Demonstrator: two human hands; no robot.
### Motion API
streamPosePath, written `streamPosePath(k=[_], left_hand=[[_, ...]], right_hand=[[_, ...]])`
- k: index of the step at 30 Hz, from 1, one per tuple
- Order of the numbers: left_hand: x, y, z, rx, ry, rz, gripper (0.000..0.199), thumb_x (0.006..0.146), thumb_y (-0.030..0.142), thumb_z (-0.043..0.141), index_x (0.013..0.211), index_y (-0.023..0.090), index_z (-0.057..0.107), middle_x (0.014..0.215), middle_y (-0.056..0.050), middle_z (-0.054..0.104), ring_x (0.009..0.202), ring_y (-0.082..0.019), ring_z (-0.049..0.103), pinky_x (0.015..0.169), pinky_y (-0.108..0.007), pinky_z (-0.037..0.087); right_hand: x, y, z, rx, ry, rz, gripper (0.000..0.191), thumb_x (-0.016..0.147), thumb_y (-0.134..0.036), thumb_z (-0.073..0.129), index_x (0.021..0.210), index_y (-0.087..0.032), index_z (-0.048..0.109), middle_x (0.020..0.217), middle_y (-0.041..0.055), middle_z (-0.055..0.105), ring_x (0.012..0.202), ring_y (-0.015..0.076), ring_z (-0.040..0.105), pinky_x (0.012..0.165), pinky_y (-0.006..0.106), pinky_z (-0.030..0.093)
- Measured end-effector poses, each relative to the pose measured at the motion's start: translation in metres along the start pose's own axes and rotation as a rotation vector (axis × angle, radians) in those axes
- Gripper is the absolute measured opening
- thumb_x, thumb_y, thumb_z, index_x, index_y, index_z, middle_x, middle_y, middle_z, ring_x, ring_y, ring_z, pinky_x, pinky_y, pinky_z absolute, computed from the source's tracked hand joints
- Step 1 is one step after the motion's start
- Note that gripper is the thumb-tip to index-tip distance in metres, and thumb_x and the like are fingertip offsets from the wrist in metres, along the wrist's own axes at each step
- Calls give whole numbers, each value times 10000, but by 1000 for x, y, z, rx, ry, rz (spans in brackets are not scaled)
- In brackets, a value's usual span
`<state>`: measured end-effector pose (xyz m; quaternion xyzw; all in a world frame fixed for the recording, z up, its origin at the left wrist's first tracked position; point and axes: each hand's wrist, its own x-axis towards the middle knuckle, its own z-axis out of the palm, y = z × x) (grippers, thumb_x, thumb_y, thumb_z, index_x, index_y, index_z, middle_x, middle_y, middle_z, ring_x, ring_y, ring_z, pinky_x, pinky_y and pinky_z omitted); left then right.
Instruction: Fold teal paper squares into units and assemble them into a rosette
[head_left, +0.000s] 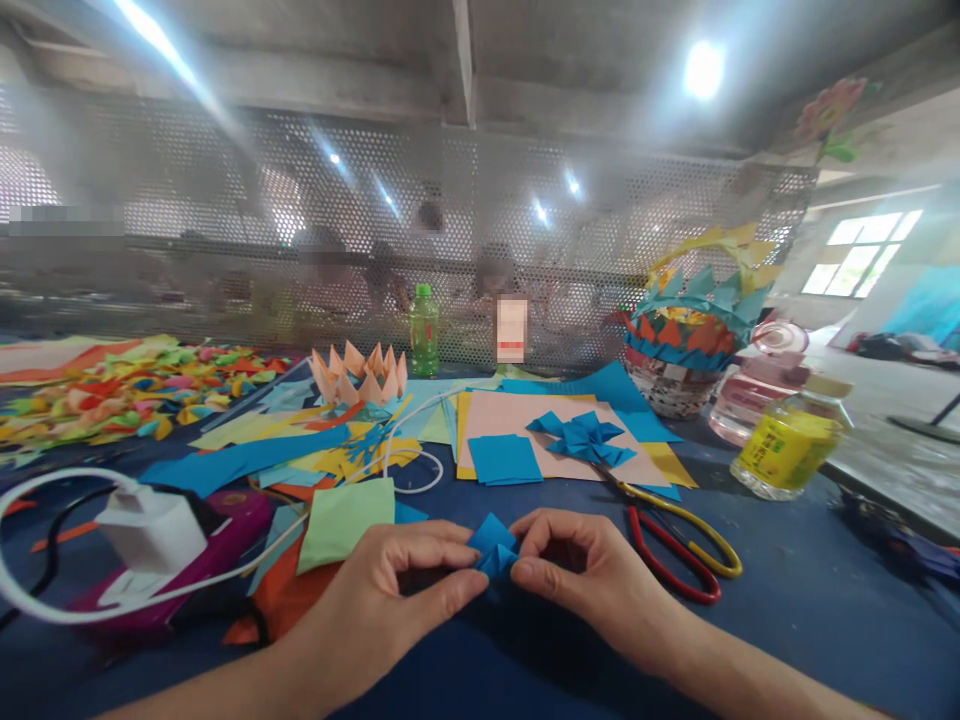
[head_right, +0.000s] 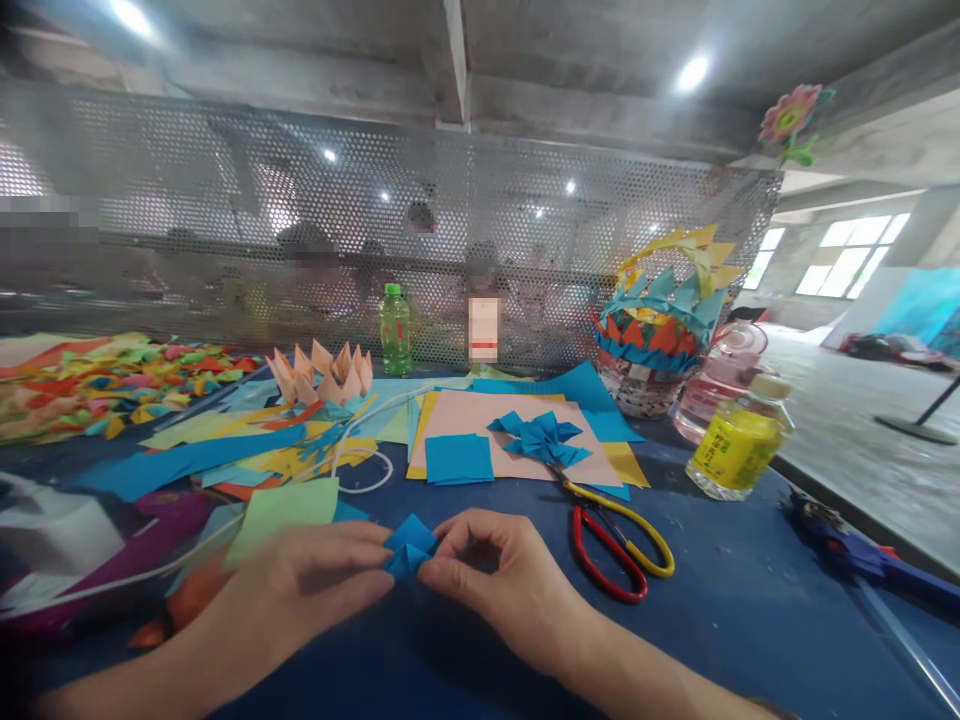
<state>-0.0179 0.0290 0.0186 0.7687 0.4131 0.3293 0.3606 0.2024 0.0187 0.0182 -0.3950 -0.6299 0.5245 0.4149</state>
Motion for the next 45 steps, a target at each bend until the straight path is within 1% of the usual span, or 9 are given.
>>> streamPosePath(k=[4,7,10,14,21,24,28,39,45], left_hand=[[-2,3,4,63,74,19,162,805,344,670,888,250,773,884,-12,760,849,-221,691,783,-279,540],[-4,6,5,30,33,-20,211,829,343,647,1000,243,720,885,-1,758,784,-197,691,697,-249,539],[-6,8,5,-73,-27,-47,288,865,315,622,1147,257,607,941,14,754,800,-173,692,719,-232,532],[-6,7,4,-106,-73,-105,408,888,348,615,1266,253,496,849,24,743,716,-160,679,673,-229,520],[-4,4,6,-100,-64,-114,303,877,306,616,1174,259,578,823,43,747,695,-147,679,668,-215,514],[-3,7,6,-93,-54,-119,291,868,296,609,1154,249,595,798,40,742,687,-151,681,665,-217,519],[-3,9,6,-88,-43,-123,216,860,292,596,1066,234,626,816,29,750,696,-151,681,670,-212,520],[-2,10,7,-187,-75,-235,326,837,352,616,1121,194,593,717,32,698,732,-178,689,711,-245,553],[0,11,7,-237,-111,-253,325,837,333,610,1124,183,575,741,22,713,778,-195,701,734,-270,560]], right_hand=[[-2,1,3,-141,74,3,265,784,-374,720,679,-165,595,728,0,615,706,143,530,681,259,399],[-4,0,4,-243,122,-6,258,799,-370,685,668,-168,592,688,-7,606,678,142,525,664,259,396],[-5,0,6,-303,145,-9,273,806,-386,663,654,-172,588,652,-13,595,643,136,514,632,252,393],[-6,1,8,-378,161,-23,264,815,-364,654,645,-174,588,627,-21,601,619,126,518,616,242,387],[-7,2,10,-409,182,-29,237,824,-355,654,678,-183,581,629,-27,610,602,122,526,589,236,386],[-6,1,11,-354,166,-27,146,813,-317,670,807,-192,596,665,-30,636,627,129,564,593,232,401],[-5,2,12,-308,134,1,222,815,-317,679,1004,-208,642,694,-29,671,645,140,594,610,239,415],[-6,2,10,-293,134,6,129,786,-295,704,871,-197,715,649,-27,634,635,133,545,613,231,414],[-7,-1,12,-320,54,30,185,850,-329,634,955,-184,682,650,-21,620,617,133,543,606,240,409]])
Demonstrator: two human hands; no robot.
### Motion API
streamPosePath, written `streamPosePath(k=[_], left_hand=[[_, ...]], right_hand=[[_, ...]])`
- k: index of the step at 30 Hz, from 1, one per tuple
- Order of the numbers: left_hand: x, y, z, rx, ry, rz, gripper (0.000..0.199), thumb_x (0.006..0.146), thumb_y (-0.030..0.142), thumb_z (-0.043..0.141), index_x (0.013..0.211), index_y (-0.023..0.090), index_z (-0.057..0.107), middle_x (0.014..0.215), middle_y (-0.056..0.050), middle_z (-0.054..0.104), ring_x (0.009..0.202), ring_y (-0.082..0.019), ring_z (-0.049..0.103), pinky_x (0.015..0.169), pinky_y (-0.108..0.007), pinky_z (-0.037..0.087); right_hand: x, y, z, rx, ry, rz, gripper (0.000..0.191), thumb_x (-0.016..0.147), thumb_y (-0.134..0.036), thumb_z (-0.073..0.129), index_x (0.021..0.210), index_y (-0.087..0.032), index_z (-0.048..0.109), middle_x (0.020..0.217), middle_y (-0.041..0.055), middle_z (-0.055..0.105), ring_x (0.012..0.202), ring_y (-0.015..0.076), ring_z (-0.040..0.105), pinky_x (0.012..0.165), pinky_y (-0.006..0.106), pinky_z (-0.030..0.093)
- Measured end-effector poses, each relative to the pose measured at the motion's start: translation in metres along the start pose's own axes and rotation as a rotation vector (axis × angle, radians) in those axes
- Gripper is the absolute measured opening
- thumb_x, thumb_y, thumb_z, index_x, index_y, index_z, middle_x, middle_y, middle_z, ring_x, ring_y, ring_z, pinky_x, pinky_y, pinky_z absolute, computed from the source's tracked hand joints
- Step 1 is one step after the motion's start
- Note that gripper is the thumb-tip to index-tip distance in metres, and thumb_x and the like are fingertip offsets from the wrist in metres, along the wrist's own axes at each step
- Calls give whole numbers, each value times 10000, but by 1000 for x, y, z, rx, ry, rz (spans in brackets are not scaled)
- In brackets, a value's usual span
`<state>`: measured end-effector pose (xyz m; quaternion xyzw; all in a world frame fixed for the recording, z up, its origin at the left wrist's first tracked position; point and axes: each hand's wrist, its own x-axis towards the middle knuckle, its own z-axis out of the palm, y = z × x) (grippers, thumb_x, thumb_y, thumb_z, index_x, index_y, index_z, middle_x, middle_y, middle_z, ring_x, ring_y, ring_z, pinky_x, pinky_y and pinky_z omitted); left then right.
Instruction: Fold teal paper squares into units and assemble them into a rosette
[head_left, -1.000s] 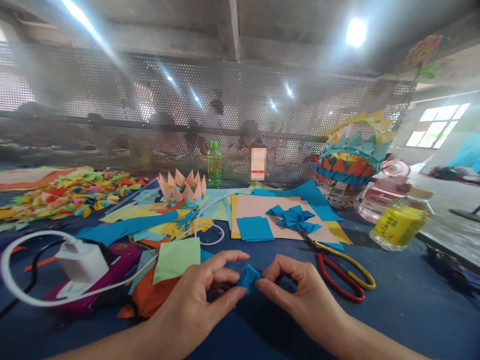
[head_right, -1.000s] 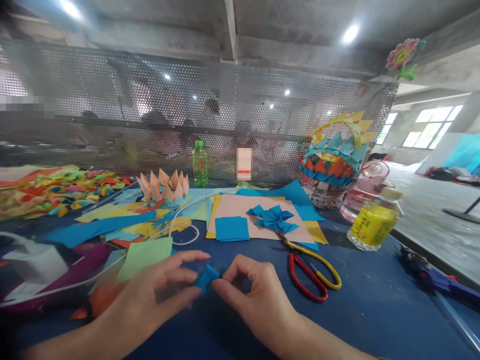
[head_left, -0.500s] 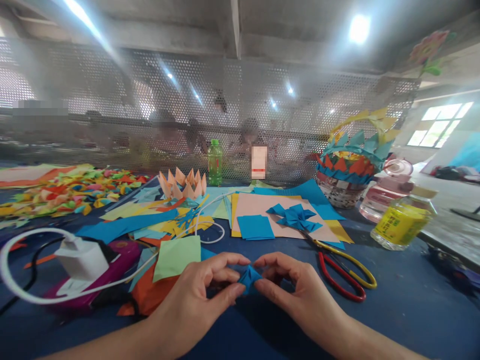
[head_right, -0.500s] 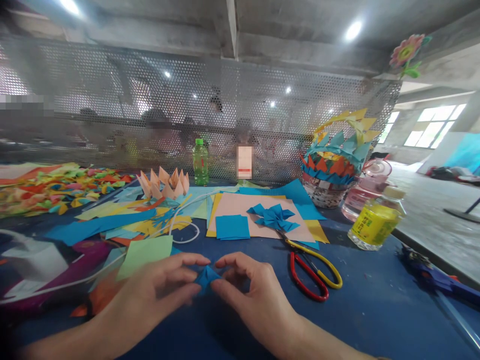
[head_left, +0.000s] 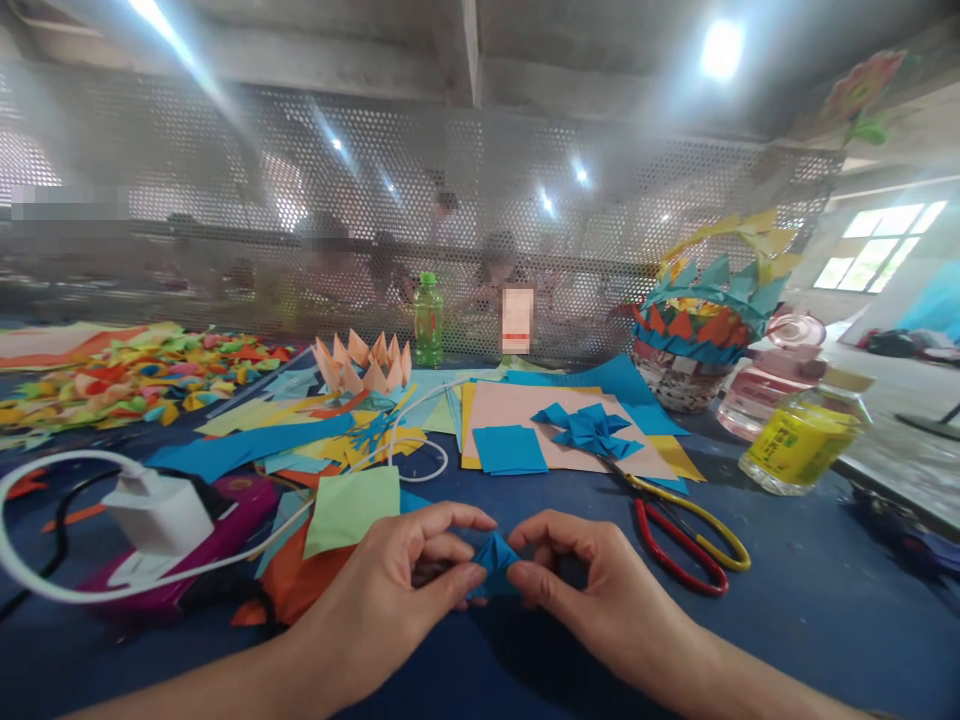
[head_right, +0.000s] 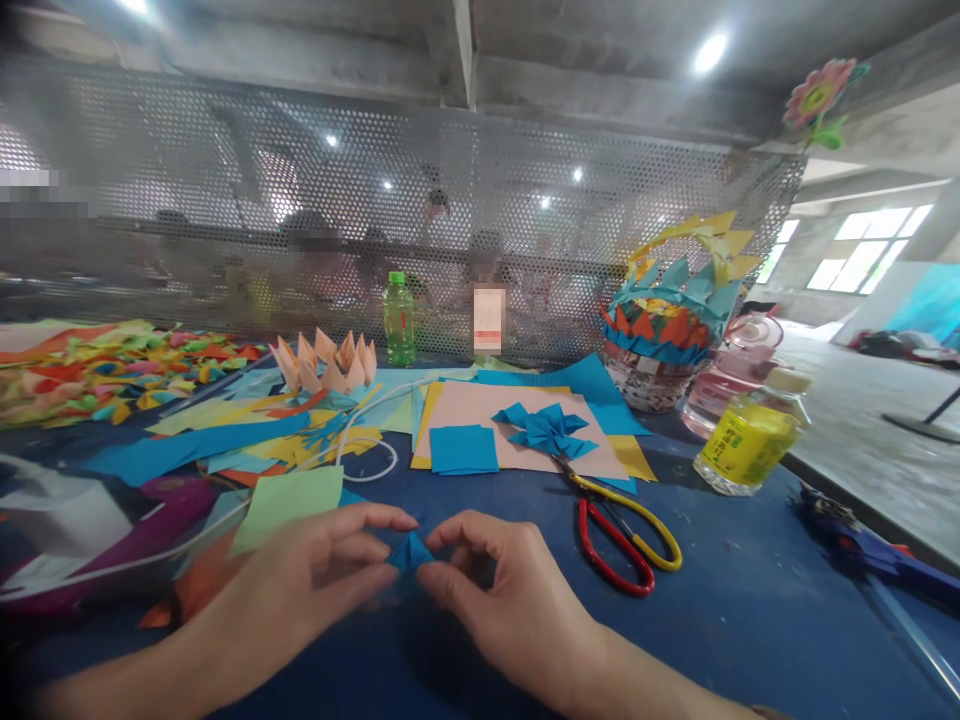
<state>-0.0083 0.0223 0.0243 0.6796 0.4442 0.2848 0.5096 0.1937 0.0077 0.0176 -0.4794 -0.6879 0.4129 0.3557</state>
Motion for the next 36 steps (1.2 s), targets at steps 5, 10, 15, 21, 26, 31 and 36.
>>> streamPosePath(k=[5,10,15,21,26,31,36], left_hand=[[-4,3,0,84,-11,18,313,809,207,574,1120,181,594,727,29,738,714,-175,697,682,-241,536],[-4,5,3,39,-49,-17,354,809,196,587,1163,176,580,736,35,740,720,-175,711,671,-232,532],[-3,2,4,-10,-72,-27,341,798,200,618,1137,172,587,753,24,749,717,-177,713,656,-234,530],[-1,0,2,-58,-102,-48,289,811,233,629,1093,178,593,759,18,742,733,-176,718,673,-249,545],[1,-3,-1,-23,-130,-41,231,876,386,586,860,156,593,735,-38,737,618,-156,682,554,-232,519],[-2,0,-2,79,-106,-42,258,876,381,591,728,172,559,632,-27,725,542,-132,631,462,-188,422],[-5,8,-3,210,-81,0,278,906,342,536,680,184,564,589,-3,708,500,-113,576,482,-195,390]], right_hand=[[1,-1,2,36,-68,-41,193,865,-348,614,934,-169,632,690,-31,547,613,110,450,555,218,350],[1,2,5,-19,-59,-53,219,860,-360,618,756,-169,587,649,-41,494,598,105,404,547,224,324],[-2,-1,5,-104,-7,-86,165,857,-305,612,754,-178,587,699,-23,565,625,114,461,572,226,354],[0,-2,3,-70,-9,-84,206,875,-316,591,724,-182,552,629,-39,540,603,109,467,569,221,362],[1,-2,0,-71,91,-118,197,875,-325,584,739,-185,563,662,-26,579,647,124,519,627,234,404],[1,-4,-1,-87,113,-137,199,872,-322,590,729,-184,571,653,-27,584,635,122,525,621,234,402],[-1,-3,-1,-90,102,-145,204,878,-330,592,737,-184,577,653,-28,582,634,121,520,619,234,399]])
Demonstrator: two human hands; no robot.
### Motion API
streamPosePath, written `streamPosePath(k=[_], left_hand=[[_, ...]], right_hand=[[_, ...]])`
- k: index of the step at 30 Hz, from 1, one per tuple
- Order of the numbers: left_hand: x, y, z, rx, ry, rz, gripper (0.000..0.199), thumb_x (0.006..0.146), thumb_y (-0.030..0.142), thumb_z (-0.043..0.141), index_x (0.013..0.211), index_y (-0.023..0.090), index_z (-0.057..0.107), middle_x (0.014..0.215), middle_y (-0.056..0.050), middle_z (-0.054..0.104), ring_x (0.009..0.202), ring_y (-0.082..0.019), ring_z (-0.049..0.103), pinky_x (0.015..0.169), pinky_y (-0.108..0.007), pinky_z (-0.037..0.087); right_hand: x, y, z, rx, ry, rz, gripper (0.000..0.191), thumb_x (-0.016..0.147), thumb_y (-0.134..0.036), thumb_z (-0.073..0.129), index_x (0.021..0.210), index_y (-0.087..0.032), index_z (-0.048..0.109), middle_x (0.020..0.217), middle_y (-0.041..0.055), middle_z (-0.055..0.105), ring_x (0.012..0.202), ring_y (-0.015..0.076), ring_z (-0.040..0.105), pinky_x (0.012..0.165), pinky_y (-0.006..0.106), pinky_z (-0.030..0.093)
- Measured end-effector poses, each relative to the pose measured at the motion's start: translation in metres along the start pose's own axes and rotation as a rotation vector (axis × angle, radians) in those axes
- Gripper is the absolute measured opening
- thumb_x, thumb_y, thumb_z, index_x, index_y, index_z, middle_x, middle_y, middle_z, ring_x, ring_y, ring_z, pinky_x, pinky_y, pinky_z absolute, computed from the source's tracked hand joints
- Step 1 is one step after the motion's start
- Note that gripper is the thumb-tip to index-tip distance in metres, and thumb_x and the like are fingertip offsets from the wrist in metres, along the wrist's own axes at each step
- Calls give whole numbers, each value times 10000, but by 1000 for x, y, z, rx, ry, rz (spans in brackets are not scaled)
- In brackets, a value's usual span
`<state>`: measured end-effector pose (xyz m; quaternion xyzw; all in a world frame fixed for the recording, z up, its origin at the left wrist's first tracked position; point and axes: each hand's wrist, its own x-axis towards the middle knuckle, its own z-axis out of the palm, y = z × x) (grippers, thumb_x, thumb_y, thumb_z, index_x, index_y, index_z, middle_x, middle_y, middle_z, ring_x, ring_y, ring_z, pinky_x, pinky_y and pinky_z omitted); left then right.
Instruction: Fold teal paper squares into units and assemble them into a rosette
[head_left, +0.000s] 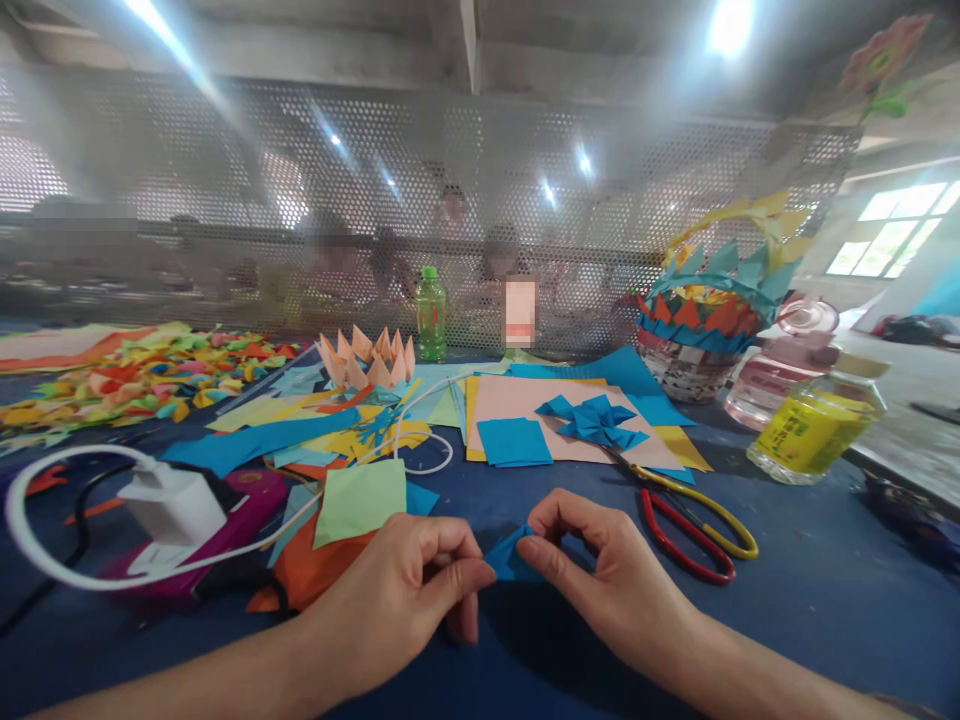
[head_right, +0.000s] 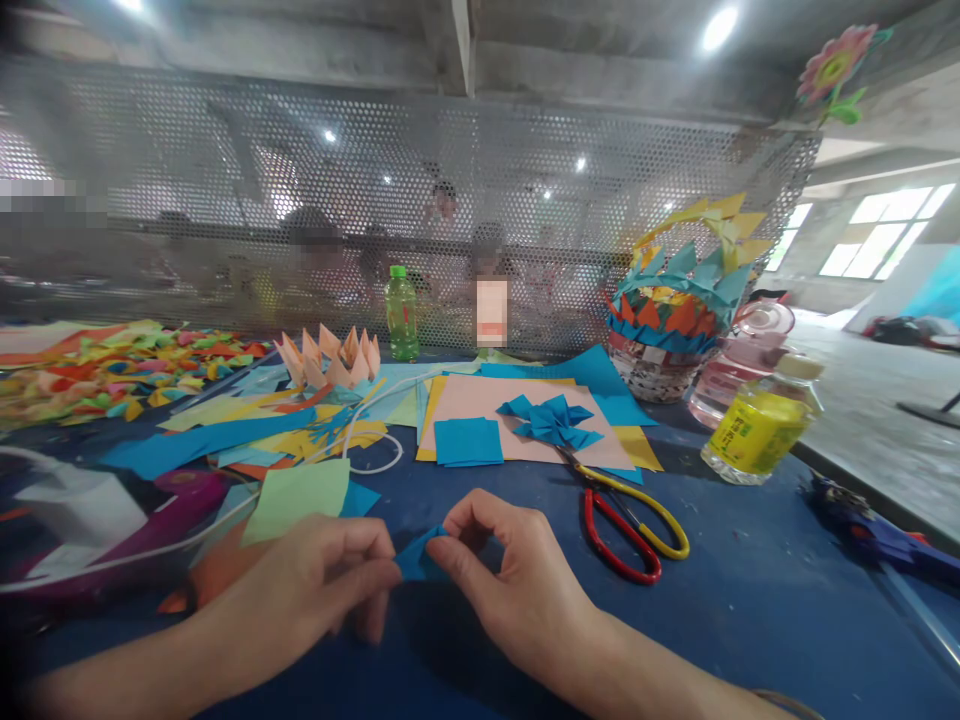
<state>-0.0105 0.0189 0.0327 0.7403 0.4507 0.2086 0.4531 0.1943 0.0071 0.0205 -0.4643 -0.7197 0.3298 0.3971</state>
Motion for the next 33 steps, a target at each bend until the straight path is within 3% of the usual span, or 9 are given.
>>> streamPosePath(k=[9,13,18,24,29,33], left_hand=[[-4,-1,-1,108,55,84,336,892,371,530,605,205,477,430,57,488,424,-105,454,464,-211,329],[-3,-3,-3,93,30,87,312,913,393,504,669,199,516,476,51,501,452,-110,466,467,-209,339],[-7,2,-7,156,67,189,338,911,350,512,614,189,491,502,52,483,461,-93,431,466,-210,303],[-8,3,-7,86,50,181,343,932,350,506,632,187,486,532,55,470,500,-97,449,491,-215,308],[-2,-4,-8,18,127,198,383,961,384,460,635,184,473,530,58,442,494,-94,405,492,-223,299],[-1,-7,-6,-77,162,204,264,942,434,529,849,189,555,731,29,565,653,-118,511,575,-213,383]], right_hand=[[-1,1,0,53,-54,65,231,891,-374,575,759,-184,577,635,-27,570,602,118,507,585,228,398],[-2,4,0,58,-67,87,258,899,-418,567,785,-187,565,609,-38,537,534,101,445,530,222,368],[-2,6,-1,47,-64,64,301,913,-453,550,777,-186,562,631,-32,543,591,112,459,562,226,351],[-2,7,-1,82,-82,80,325,913,-486,532,788,-187,550,656,-29,512,617,121,438,578,230,343],[-2,11,-2,60,-54,80,343,912,-514,515,786,-195,520,660,-36,459,610,121,402,560,229,321],[-3,13,-1,5,-102,55,334,922,-502,508,792,-195,531,625,-43,480,600,121,421,574,231,326]])
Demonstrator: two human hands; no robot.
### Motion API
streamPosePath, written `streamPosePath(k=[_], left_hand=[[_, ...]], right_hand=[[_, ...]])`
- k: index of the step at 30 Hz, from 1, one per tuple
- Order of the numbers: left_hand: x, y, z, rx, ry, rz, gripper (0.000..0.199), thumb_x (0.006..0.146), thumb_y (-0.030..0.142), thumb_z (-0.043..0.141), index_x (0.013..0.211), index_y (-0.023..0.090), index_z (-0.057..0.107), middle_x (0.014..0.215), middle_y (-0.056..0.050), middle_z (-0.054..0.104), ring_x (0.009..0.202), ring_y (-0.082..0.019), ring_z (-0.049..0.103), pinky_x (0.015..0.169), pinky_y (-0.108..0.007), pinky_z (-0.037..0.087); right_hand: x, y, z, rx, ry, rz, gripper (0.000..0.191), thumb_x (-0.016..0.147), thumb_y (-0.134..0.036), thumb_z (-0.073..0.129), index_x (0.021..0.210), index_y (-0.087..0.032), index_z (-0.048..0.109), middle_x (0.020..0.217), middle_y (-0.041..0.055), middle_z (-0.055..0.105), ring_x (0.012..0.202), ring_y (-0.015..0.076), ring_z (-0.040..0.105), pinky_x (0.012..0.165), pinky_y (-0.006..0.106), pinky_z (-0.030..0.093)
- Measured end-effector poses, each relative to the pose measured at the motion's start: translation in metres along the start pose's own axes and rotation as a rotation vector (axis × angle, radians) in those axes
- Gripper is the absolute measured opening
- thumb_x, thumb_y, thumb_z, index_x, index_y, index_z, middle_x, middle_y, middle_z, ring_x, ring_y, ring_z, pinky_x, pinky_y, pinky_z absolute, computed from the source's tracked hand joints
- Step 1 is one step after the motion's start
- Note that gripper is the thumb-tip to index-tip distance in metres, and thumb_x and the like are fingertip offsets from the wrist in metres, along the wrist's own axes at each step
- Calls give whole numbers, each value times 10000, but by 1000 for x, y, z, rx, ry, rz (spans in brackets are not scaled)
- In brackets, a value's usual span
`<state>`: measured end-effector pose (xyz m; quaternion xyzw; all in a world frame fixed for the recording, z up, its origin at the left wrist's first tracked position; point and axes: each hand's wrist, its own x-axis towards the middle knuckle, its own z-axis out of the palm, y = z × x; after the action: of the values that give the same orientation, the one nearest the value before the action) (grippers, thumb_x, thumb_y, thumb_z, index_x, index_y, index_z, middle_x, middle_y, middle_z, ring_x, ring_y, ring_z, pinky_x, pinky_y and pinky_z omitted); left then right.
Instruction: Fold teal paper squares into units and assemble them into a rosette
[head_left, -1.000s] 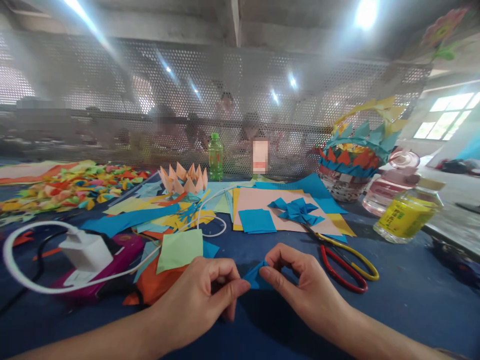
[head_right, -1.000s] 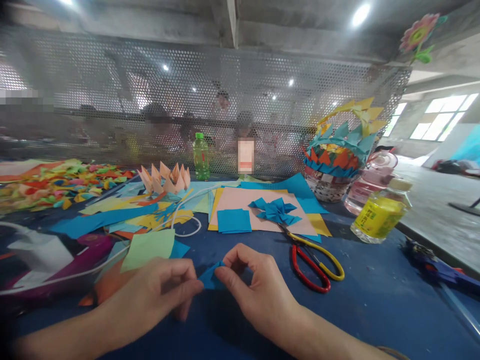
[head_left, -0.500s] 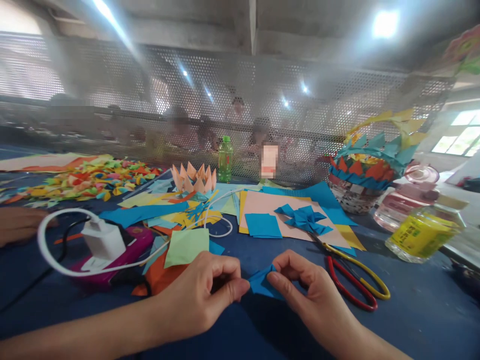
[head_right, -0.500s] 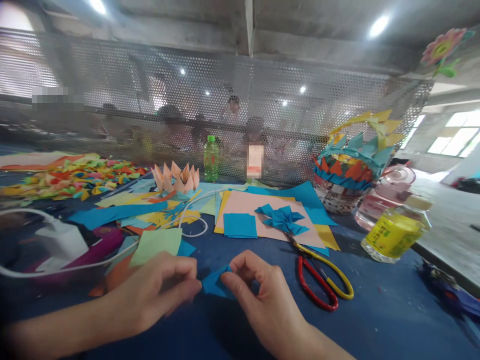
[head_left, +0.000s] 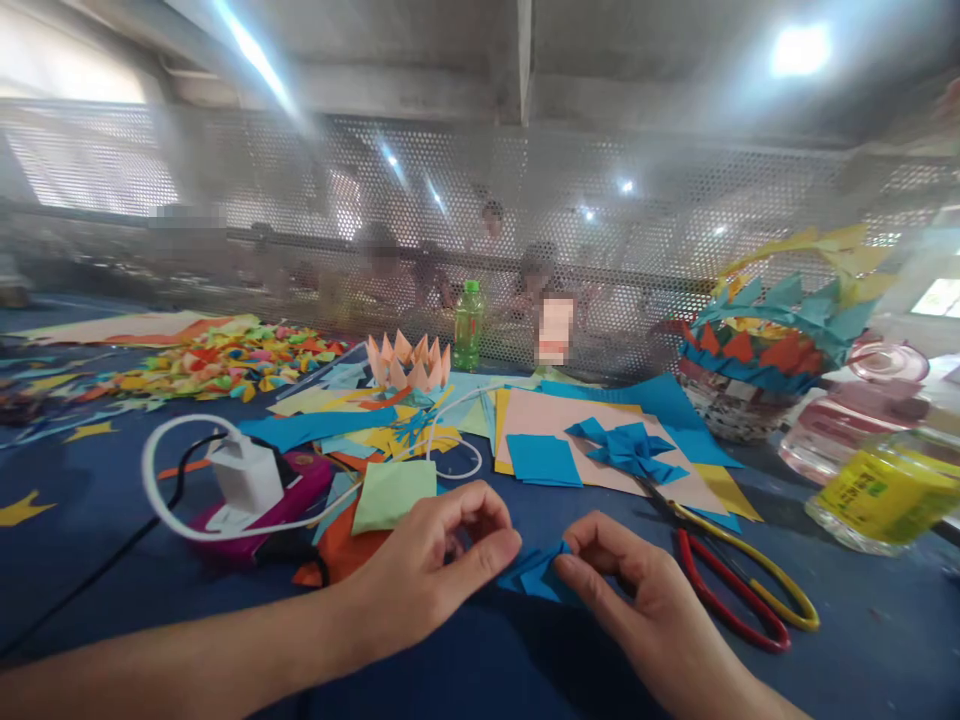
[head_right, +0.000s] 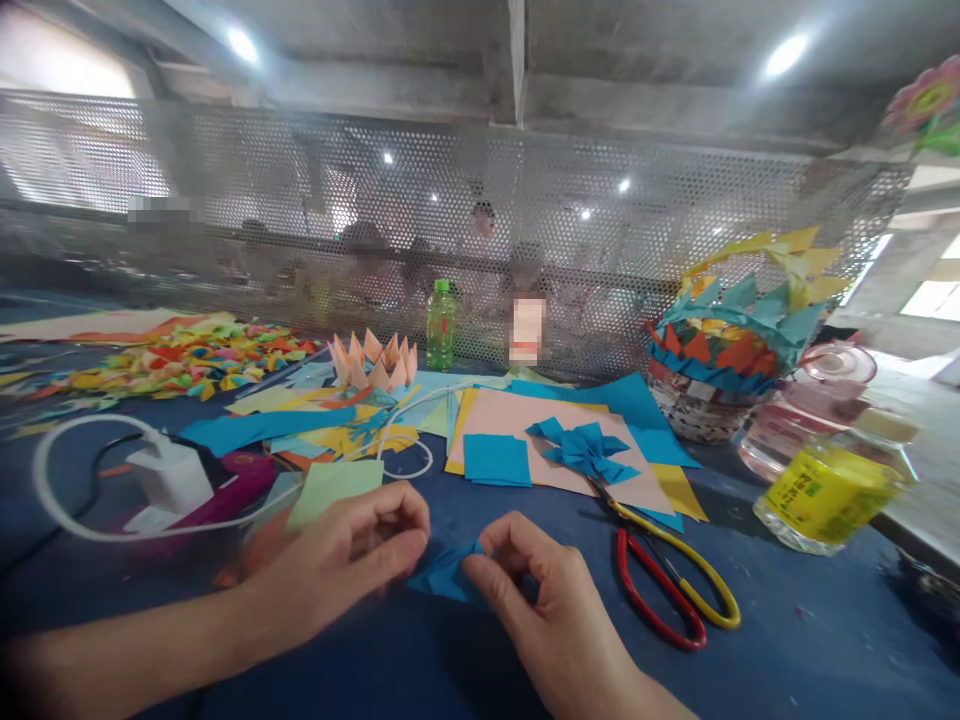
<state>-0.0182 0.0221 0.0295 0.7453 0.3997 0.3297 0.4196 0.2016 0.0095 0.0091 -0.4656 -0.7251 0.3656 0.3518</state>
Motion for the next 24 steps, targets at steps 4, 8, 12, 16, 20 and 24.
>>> streamPosePath(k=[4,8,12,16,20,24], left_hand=[[-1,-2,6,45,-109,16,193,865,374,647,905,186,623,734,28,573,662,-128,510,597,-221,398],[0,-3,7,105,-84,21,199,874,318,615,735,175,602,633,46,517,599,-114,459,564,-220,358],[3,-3,4,60,-54,-24,196,871,302,605,722,178,579,621,54,522,591,-111,456,563,-218,356],[4,-3,4,-24,-67,-84,197,856,311,609,715,181,561,627,39,587,600,-123,521,575,-223,384],[7,-4,5,-73,-79,-117,200,845,331,605,720,183,552,612,36,598,587,-126,550,570,-225,398],[8,-4,5,-85,-64,-126,216,843,353,603,720,183,552,616,35,596,596,-128,556,582,-227,409]], right_hand=[[-2,-1,2,-37,-41,-32,297,922,-471,532,803,-199,548,588,-56,496,562,109,424,559,224,326],[-2,-4,3,-26,-68,-52,218,912,-416,564,852,-207,569,589,-58,543,545,106,465,540,219,342],[-1,-3,2,-27,-60,-82,161,927,-363,548,982,-215,582,654,-44,603,598,117,549,593,221,400],[-1,0,1,-12,-47,-112,180,938,-339,529,1068,-219,561,645,-51,587,593,120,558,604,226,414],[0,-1,0,-45,-33,-89,182,947,-363,514,1045,-217,561,585,-69,521,535,116,502,559,231,385],[0,-2,-2,-90,-19,-88,221,959,-399,484,1045,-210,559,652,-39,563,594,131,524,574,239,398]])
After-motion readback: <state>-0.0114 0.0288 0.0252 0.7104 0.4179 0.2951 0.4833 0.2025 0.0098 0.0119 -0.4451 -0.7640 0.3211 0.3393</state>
